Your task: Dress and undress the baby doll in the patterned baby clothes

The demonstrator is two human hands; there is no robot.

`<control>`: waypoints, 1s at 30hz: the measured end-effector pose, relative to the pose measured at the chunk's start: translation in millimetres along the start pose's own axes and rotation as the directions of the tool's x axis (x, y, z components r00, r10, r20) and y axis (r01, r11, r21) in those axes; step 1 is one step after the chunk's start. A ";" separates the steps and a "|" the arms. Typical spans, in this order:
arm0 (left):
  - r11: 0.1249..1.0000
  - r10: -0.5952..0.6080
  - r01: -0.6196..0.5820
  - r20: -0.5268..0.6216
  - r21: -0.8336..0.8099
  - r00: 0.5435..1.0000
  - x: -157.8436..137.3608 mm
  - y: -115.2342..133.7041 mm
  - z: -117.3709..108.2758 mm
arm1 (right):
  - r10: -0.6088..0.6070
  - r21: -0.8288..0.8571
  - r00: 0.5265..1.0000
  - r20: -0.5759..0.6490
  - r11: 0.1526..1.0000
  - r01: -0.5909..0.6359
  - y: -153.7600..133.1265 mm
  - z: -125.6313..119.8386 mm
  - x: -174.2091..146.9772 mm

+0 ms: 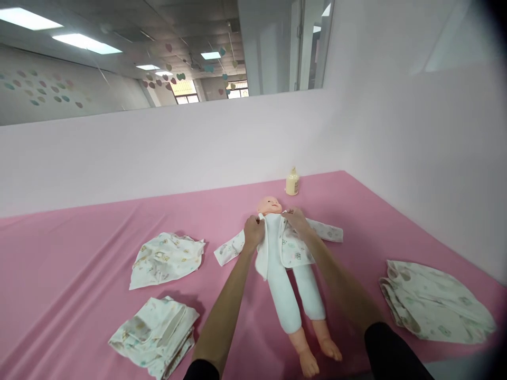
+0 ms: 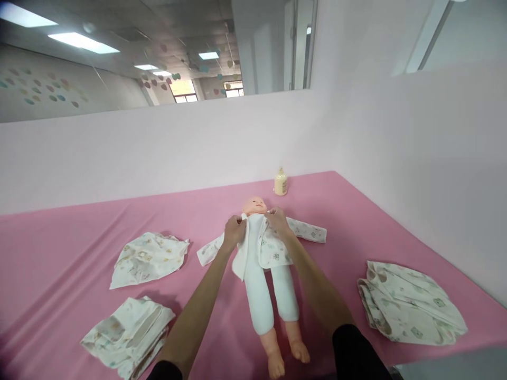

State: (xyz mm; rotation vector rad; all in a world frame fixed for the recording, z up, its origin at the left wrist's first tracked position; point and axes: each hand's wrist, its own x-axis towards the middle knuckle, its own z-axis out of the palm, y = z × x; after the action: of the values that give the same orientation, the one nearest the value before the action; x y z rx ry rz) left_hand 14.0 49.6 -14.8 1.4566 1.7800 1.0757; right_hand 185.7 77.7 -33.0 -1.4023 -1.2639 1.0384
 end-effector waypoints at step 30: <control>0.947 0.031 -0.008 -0.064 0.323 0.997 7.5 10.5 3.5 | -0.075 -0.162 0.987 0.143 0.982 0.098 -25.4 -22.6 -4.1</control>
State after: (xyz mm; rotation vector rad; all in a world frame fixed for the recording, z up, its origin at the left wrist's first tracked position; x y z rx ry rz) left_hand 20.4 58.4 -7.1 1.6461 2.0695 0.8816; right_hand 202.6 71.7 -3.8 -1.4085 -1.5299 1.0001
